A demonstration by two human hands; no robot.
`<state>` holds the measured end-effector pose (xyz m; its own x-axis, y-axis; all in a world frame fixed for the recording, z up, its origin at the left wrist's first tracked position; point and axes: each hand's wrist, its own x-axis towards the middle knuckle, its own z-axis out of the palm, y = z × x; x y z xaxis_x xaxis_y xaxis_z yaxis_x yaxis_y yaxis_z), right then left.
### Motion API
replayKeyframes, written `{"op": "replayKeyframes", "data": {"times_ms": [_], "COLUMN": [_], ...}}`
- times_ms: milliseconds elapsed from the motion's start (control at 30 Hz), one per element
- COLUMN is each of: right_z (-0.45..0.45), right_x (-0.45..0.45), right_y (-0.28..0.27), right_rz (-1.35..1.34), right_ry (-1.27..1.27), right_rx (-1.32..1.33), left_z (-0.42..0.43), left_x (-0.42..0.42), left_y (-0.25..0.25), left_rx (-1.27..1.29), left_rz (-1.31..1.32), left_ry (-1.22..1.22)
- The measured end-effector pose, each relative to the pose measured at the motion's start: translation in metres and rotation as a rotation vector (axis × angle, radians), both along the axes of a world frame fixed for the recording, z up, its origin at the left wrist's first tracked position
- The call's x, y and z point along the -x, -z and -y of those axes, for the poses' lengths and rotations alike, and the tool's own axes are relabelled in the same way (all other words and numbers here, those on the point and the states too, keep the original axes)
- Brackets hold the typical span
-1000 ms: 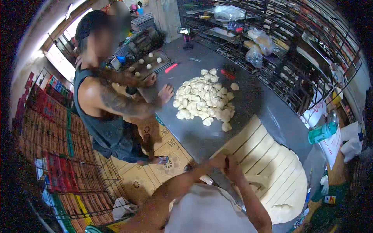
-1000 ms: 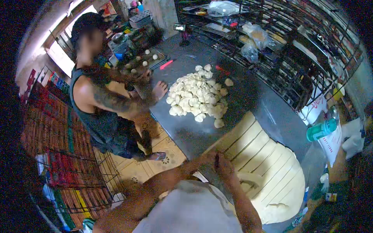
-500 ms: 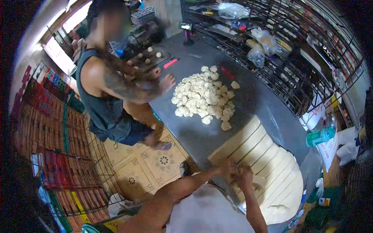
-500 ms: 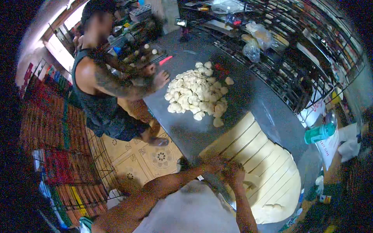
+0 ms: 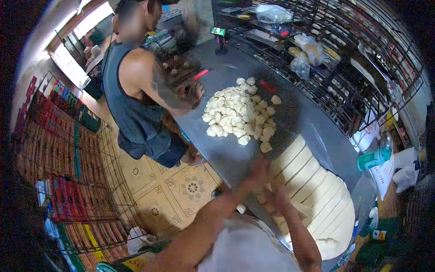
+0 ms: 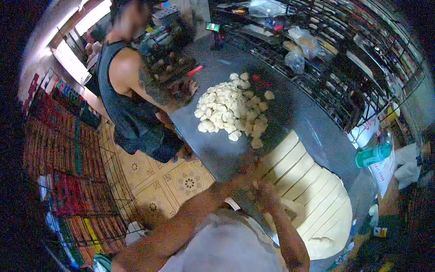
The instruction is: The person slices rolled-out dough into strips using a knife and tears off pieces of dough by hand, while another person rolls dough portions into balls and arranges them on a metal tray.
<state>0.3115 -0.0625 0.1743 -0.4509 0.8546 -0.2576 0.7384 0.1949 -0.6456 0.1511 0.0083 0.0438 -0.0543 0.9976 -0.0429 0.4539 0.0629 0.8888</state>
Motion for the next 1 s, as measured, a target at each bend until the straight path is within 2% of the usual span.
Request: {"op": "replayKeyframes", "data": {"times_ms": [33, 100, 133, 200, 267, 367, 400, 533, 567, 700, 733, 867, 900, 1000], "right_z": [-0.004, -0.015, -0.010, -0.003, -0.002, 0.021, 0.024, 0.044, 0.043, 0.028, 0.030, 0.027, 0.026, 0.019], "right_x": [0.002, 0.001, 0.005, 0.016, 0.012, 0.006, 0.001, -0.040, -0.043, -0.046, -0.049, -0.036, -0.035, -0.031], "right_y": [0.002, 0.020, 0.035, 0.063, 0.076, 0.015, 0.019, 0.051, 0.059, 0.086, 0.081, 0.025, 0.021, 0.014], "right_rz": [-0.198, -0.196, -0.200, -0.212, -0.199, -0.175, -0.177, 0.124, 0.125, -0.474, -0.460, -0.634, -0.633, -0.271], "right_ry": [0.001, 0.014, 0.016, 0.005, -0.014, -0.060, -0.060, -0.035, -0.036, 0.222, 0.222, 0.136, 0.139, -0.166], "right_rx": [-0.193, -0.250, -0.282, -0.347, -0.420, -0.485, -0.481, -0.279, -0.280, 0.144, 0.151, 0.059, 0.057, -0.272], "left_z": [-0.016, -0.013, -0.008, 0.010, 0.035, 0.060, 0.063, 0.069, 0.071, 0.067, 0.069, 0.065, 0.069, 0.079], "left_x": [-0.016, 0.036, 0.049, 0.071, 0.052, 0.024, 0.023, 0.028, 0.025, 0.003, 0.002, 0.012, 0.009, -0.002], "left_y": [0.033, -0.088, -0.066, -0.027, -0.018, -0.013, -0.017, -0.040, -0.051, -0.088, -0.078, 0.001, 0.002, -0.001], "left_rx": [-0.129, -0.685, -0.680, -0.281, -0.195, 0.067, 0.071, 0.406, 0.405, -0.122, -0.119, 0.495, 0.495, 0.090], "left_rz": [0.310, -0.154, -0.164, 0.196, 0.191, 0.182, 0.181, 0.638, 0.639, 0.688, 0.703, 1.266, 1.267, 0.436], "left_ry": [-0.301, -0.209, -0.197, 0.352, 0.372, 0.436, 0.435, 0.487, 0.487, 0.513, 0.508, 0.718, 0.722, 0.554]}}
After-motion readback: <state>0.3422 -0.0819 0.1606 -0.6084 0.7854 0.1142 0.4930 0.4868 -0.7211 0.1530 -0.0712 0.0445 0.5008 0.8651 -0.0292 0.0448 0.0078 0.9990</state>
